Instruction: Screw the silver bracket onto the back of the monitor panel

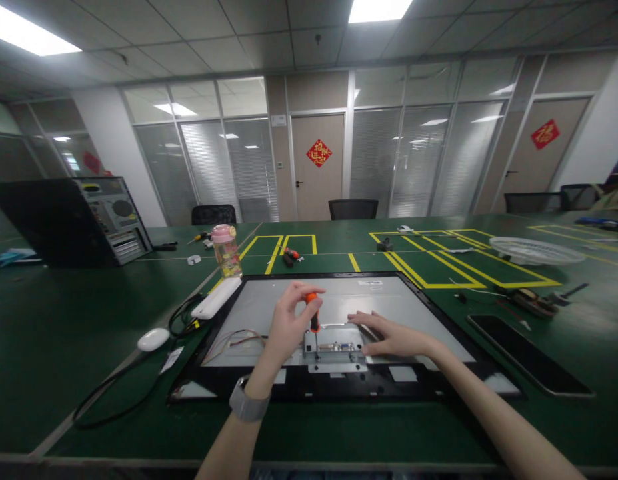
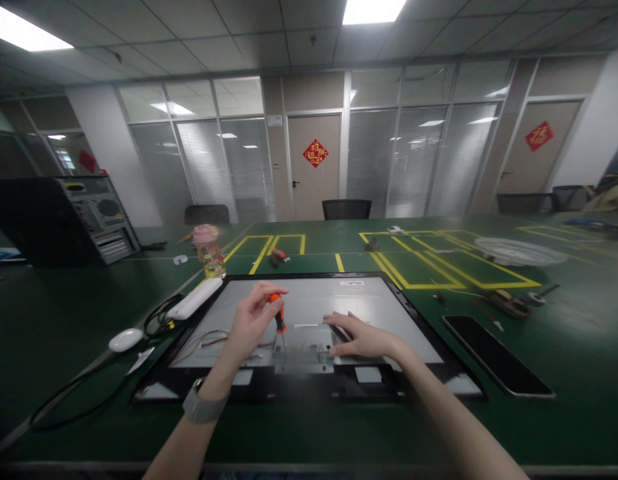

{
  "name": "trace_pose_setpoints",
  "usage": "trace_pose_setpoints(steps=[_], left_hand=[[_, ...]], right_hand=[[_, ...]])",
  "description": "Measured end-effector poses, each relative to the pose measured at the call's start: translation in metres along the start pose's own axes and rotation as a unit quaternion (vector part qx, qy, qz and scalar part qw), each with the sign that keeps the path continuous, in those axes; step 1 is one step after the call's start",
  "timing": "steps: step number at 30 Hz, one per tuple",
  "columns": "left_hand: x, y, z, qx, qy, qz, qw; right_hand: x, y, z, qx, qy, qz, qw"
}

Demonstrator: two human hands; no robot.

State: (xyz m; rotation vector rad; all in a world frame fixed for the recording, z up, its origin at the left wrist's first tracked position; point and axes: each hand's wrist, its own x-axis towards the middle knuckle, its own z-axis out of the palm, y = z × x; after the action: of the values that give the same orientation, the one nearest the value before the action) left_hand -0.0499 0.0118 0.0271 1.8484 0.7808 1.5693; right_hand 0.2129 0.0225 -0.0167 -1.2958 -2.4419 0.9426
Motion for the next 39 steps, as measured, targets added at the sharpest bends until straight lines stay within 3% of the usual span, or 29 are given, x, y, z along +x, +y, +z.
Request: trace_pose_setpoints(steps=[7, 14, 18, 23, 29, 35, 39], left_hand=[[-0.0004, 0.0041, 0.0003, -0.090, -0.013, -0.080, 0.993], [-0.0002, 0.0017, 0.0002, -0.021, -0.004, -0.009, 1.000], [-0.0005, 0.0027, 0.0000, -0.057, -0.009, -0.040, 0.998], [-0.0001, 0.0013, -0.0002, -0.013, 0.001, -0.010, 1.000], [-0.0005, 0.0010, -0.0019, -0.042, 0.005, -0.056, 0.998], [0.0001, -0.0028, -0.0019, 0.017, 0.024, 0.009, 1.000], [0.0009, 0.0011, -0.0020, -0.008, 0.033, -0.032, 0.999]], right_hand=[[-0.0003, 0.0007, -0.0002, 0.000, -0.002, 0.002, 1.000], [0.0024, 0.0066, 0.0017, -0.005, 0.001, -0.015, 1.000], [0.0016, 0.0053, 0.0012, -0.004, 0.000, -0.012, 1.000], [0.0013, 0.0043, 0.0010, -0.002, 0.001, -0.011, 1.000], [0.0012, 0.0048, 0.0009, -0.005, 0.002, -0.015, 1.000], [0.0005, 0.0028, 0.0013, -0.004, 0.002, -0.002, 1.000], [-0.0001, 0.0014, 0.0006, -0.008, 0.001, 0.002, 1.000]])
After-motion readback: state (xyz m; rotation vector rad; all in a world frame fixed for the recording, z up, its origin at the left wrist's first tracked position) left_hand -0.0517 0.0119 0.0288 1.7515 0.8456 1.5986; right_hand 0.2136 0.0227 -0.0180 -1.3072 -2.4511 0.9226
